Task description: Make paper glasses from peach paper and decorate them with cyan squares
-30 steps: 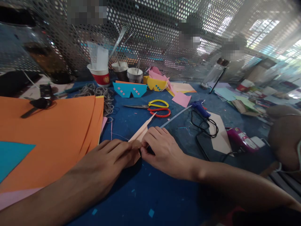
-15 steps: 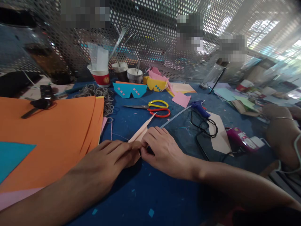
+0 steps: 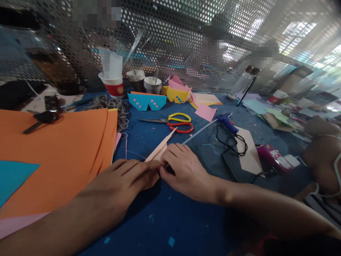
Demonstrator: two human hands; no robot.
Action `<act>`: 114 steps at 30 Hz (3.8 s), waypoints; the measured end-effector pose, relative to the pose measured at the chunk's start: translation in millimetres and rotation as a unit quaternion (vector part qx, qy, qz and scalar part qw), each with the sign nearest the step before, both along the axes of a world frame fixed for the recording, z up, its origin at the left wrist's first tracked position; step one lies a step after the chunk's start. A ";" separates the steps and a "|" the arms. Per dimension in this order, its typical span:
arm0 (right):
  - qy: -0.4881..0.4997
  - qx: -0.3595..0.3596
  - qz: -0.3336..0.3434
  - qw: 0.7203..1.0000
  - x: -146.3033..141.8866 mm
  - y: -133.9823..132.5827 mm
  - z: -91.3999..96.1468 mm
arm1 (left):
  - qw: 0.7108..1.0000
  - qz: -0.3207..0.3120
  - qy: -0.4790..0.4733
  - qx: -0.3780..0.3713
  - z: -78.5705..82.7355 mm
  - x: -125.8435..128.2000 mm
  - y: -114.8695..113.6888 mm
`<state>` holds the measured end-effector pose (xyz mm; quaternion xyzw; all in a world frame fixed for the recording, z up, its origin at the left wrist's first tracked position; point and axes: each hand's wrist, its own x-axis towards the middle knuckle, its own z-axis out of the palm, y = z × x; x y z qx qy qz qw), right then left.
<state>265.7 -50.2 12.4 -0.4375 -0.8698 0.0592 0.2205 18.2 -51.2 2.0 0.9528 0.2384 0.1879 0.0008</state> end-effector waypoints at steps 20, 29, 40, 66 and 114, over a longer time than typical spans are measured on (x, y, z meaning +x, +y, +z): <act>0.004 -0.002 -0.009 1.000 -3.0 -0.4 -2.5 | 1.000 0.004 0.015 -0.001 -3.7 -1.7 -2.0; 0.003 -0.002 -0.014 1.000 -1.9 -0.8 -3.8 | 1.000 0.014 0.015 -0.023 -8.1 -3.8 -2.7; 0.010 -0.025 -0.020 0.999 -2.9 -1.1 0.3 | 0.999 0.018 0.039 0.025 -2.6 1.4 -3.9; 0.031 -0.079 -0.052 0.995 -1.4 -2.4 6.1 | 0.999 0.013 0.027 -0.016 -8.1 -2.7 -3.1; 0.046 -0.148 -0.016 0.988 5.2 7.9 9.9 | 0.999 0.002 0.014 -0.037 1.9 -3.1 -3.1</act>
